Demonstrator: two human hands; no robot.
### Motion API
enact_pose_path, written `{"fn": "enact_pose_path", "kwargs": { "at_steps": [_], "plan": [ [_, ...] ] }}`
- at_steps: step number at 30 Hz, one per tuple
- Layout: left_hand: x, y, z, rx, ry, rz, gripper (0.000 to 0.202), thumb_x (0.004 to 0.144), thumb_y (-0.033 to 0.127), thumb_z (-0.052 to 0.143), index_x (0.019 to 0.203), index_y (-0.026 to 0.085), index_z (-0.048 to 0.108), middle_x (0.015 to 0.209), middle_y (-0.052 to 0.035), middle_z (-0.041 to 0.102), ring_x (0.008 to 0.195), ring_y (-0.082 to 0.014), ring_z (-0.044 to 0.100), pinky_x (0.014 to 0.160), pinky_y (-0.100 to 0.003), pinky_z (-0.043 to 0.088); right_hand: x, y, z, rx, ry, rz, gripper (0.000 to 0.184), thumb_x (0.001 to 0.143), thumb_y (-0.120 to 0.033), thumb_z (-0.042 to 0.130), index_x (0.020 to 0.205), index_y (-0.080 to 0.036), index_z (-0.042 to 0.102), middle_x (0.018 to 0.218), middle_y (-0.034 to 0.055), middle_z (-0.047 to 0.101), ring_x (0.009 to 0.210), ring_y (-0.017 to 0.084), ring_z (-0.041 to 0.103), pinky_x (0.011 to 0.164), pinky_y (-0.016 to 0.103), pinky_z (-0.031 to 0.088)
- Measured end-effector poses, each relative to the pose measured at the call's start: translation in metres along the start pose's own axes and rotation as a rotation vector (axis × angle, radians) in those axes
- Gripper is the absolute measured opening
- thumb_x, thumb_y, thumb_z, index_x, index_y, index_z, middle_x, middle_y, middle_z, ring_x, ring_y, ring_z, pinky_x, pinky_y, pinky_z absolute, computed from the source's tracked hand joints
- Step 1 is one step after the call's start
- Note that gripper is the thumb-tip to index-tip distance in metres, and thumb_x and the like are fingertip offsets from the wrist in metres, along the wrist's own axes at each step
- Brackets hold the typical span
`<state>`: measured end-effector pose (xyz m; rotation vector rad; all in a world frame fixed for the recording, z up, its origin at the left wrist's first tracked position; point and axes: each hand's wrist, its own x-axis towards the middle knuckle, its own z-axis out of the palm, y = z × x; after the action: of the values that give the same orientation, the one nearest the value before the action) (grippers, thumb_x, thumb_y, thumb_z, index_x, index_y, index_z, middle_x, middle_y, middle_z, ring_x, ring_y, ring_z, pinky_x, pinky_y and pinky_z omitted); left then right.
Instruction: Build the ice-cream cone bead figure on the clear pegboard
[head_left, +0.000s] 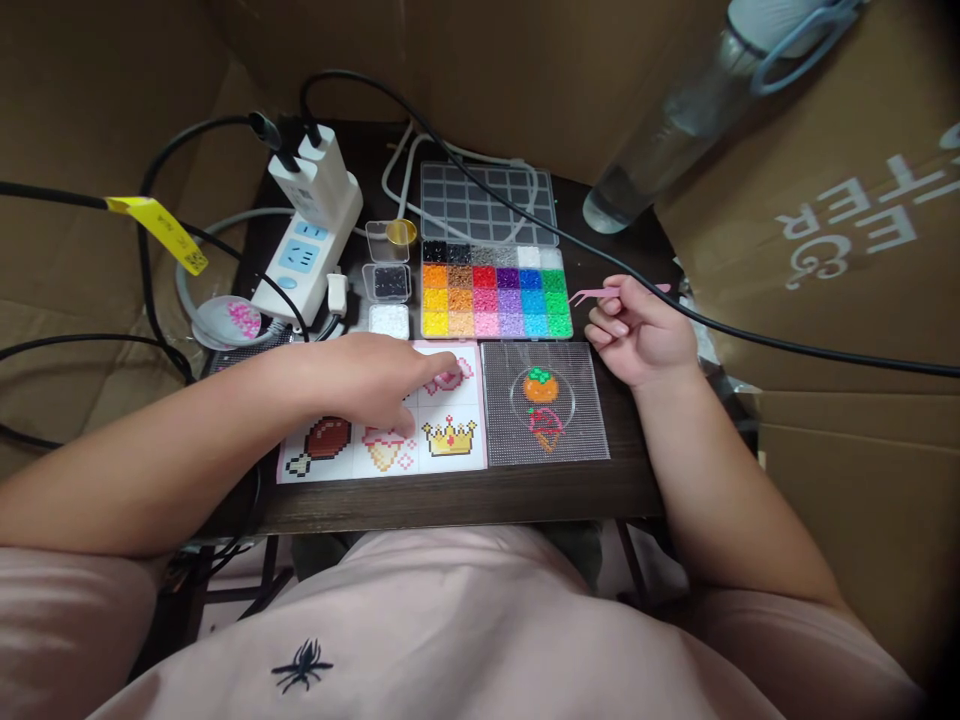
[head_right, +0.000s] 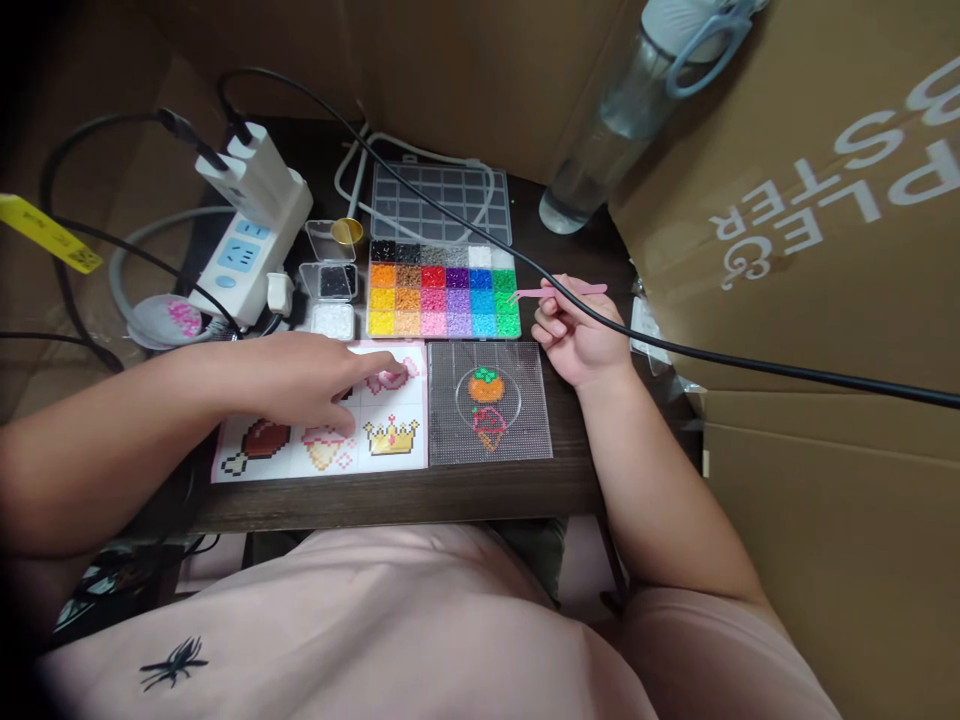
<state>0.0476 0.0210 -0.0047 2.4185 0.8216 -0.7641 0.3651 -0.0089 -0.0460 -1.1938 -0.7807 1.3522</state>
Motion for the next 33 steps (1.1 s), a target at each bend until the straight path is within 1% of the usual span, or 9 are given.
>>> {"fn": "enact_pose_path", "kwargs": {
  "at_steps": [5, 8, 12, 15, 17, 21, 25, 33],
  "plan": [
    [0.0003, 0.0007, 0.0, -0.005, -0.002, -0.008, 0.081, 0.077, 0.045, 0.065, 0.154, 0.034, 0.04, 0.106, -0.0135, 0.074, 0.084, -0.0307, 0.068, 0.066, -0.034, 0.043, -0.0001, -0.0001, 0.0001, -0.059, 0.003, -0.011, 0.019, 0.079, -0.036, 0.081, 0.078, -0.027, 0.064, 0.059, -0.0061, 0.047, 0.043, 0.007, 0.029, 0.04, 0.023, 0.033],
    [0.0001, 0.0007, 0.0, -0.005, -0.001, -0.003, 0.081, 0.077, 0.045, 0.065, 0.154, 0.035, 0.04, 0.105, -0.0134, 0.074, 0.083, -0.0307, 0.068, 0.066, -0.034, 0.043, -0.0005, 0.0, 0.0, -0.051, -0.002, -0.017, 0.019, 0.079, -0.035, 0.081, 0.079, -0.026, 0.064, 0.058, -0.0066, 0.046, 0.042, 0.007, 0.03, 0.041, 0.024, 0.032],
    [0.0002, 0.0002, 0.0006, -0.008, 0.003, 0.002, 0.082, 0.077, 0.044, 0.065, 0.154, 0.035, 0.039, 0.104, -0.0134, 0.074, 0.081, -0.0303, 0.067, 0.064, -0.034, 0.041, -0.001, -0.0002, 0.0003, -0.007, -0.009, -0.009, 0.02, 0.075, -0.033, 0.084, 0.078, -0.025, 0.065, 0.058, -0.0069, 0.047, 0.043, 0.006, 0.03, 0.042, 0.023, 0.03],
    [0.0005, -0.0001, 0.0011, -0.005, 0.007, 0.002, 0.08, 0.077, 0.043, 0.064, 0.153, 0.035, 0.04, 0.103, -0.0131, 0.074, 0.08, -0.0298, 0.067, 0.063, -0.034, 0.04, -0.0013, -0.0006, 0.0015, -0.017, 0.012, -0.001, 0.02, 0.074, -0.034, 0.084, 0.077, -0.026, 0.065, 0.058, -0.0065, 0.048, 0.044, 0.007, 0.028, 0.041, 0.024, 0.028],
    [0.0005, 0.0002, 0.0009, -0.007, 0.006, -0.003, 0.08, 0.077, 0.042, 0.065, 0.152, 0.034, 0.041, 0.1, -0.0125, 0.074, 0.08, -0.0289, 0.067, 0.062, -0.033, 0.039, -0.0014, -0.0005, 0.0021, -0.031, 0.021, -0.003, 0.02, 0.075, -0.035, 0.083, 0.077, -0.027, 0.065, 0.057, -0.0064, 0.048, 0.044, 0.007, 0.029, 0.041, 0.025, 0.027],
    [-0.0006, 0.0024, -0.0013, -0.017, -0.005, 0.002, 0.079, 0.076, 0.042, 0.066, 0.151, 0.033, 0.042, 0.096, -0.0109, 0.075, 0.079, -0.0281, 0.067, 0.064, -0.033, 0.04, -0.0011, 0.0006, 0.001, -0.039, -0.005, -0.021, 0.018, 0.078, -0.034, 0.082, 0.079, -0.026, 0.065, 0.058, -0.0067, 0.048, 0.042, 0.007, 0.03, 0.042, 0.026, 0.028],
    [-0.0014, 0.005, -0.0034, -0.007, -0.009, 0.001, 0.08, 0.075, 0.042, 0.067, 0.151, 0.032, 0.043, 0.098, -0.0117, 0.075, 0.081, -0.0302, 0.067, 0.066, -0.034, 0.042, 0.0003, 0.0014, -0.0014, -0.037, -0.014, -0.02, 0.017, 0.079, -0.033, 0.081, 0.079, -0.026, 0.065, 0.058, -0.0069, 0.048, 0.041, 0.006, 0.029, 0.042, 0.026, 0.029],
    [-0.0026, 0.0036, -0.0027, -0.015, -0.001, 0.007, 0.078, 0.076, 0.046, 0.066, 0.149, 0.03, 0.045, 0.099, -0.0126, 0.074, 0.08, -0.03, 0.067, 0.065, -0.035, 0.043, 0.0003, 0.0013, -0.0023, 0.021, -0.037, -0.003, 0.021, 0.07, -0.031, 0.087, 0.078, -0.025, 0.069, 0.058, -0.0065, 0.048, 0.044, 0.005, 0.029, 0.041, 0.023, 0.028]
  ]
}}
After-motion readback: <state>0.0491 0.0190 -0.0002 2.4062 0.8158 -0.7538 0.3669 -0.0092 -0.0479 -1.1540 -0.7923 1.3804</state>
